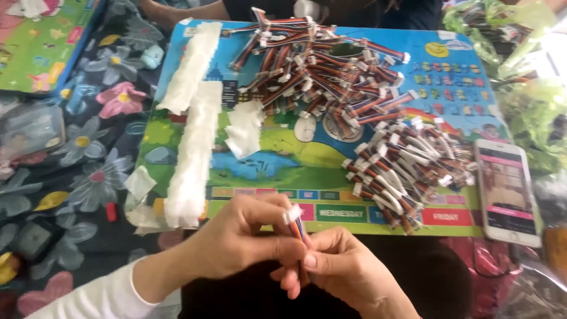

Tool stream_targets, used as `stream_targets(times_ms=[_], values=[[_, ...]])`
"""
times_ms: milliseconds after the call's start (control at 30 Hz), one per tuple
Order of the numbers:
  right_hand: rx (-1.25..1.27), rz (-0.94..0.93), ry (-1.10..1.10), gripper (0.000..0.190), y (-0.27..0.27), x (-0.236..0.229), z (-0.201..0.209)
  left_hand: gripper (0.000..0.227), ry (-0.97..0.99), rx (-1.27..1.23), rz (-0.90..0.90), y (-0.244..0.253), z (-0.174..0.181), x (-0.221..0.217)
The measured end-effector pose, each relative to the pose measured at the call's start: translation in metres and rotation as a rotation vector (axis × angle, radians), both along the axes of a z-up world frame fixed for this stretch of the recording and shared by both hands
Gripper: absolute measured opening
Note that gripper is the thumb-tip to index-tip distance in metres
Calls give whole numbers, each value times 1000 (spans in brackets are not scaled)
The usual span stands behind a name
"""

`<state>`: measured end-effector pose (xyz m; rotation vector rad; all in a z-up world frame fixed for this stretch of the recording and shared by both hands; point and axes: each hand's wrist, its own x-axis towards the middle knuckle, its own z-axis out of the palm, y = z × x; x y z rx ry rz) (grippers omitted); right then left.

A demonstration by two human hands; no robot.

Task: Wrapping small electronic wire connectors with white adhesive strips and organizing them into piles.

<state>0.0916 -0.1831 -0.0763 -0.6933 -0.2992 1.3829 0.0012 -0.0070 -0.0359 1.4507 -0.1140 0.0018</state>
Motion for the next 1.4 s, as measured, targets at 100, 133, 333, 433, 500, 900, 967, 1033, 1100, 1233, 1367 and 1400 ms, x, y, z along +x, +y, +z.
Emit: stream_targets(times_ms=[100, 133, 333, 433, 500, 900, 967, 1033, 1100, 1233, 1367, 1400], values=[[-122, -49, -15, 17, 3, -1, -8, 9, -50, 246, 111, 4, 3, -5], [-117, -39, -14, 17, 10, -2, -4, 9, -48, 252, 121, 15, 6, -1], [-387, -501, -670, 20, 34, 7, -2, 12, -181, 1012, 281, 104, -17, 46], [-441, -560, -592, 23, 37, 8, -4, 10, 13, 1118, 395, 118, -23, 62], [-393, -540, -567, 25, 36, 10, -5, 9, -52, 1177, 327, 122, -33, 69], [-373, -533, -578, 24, 32, 12, -10, 15, 135, 1136, 233, 121, -39, 73], [-369, -524, -583, 23, 32, 13, -8, 12, 98, 1144, 261, 118, -34, 73], [-360, -510, -588, 22, 34, 13, -7, 11, 64, 1154, 296, 119, -36, 72], [-401, -539, -580, 24, 33, 12, -8, 12, -29, 1268, 241, 121, -46, 74], [-402, -545, -583, 23, 33, 14, -9, 14, -452, 1760, -26, 120, -60, 68], [-427, -557, -505, 24, 30, 17, -10, 11, 302, 1022, -190, 66, 20, 15], [-461, -541, -480, 26, 31, 17, -9, 11, 321, 786, -306, 54, 44, 1]])
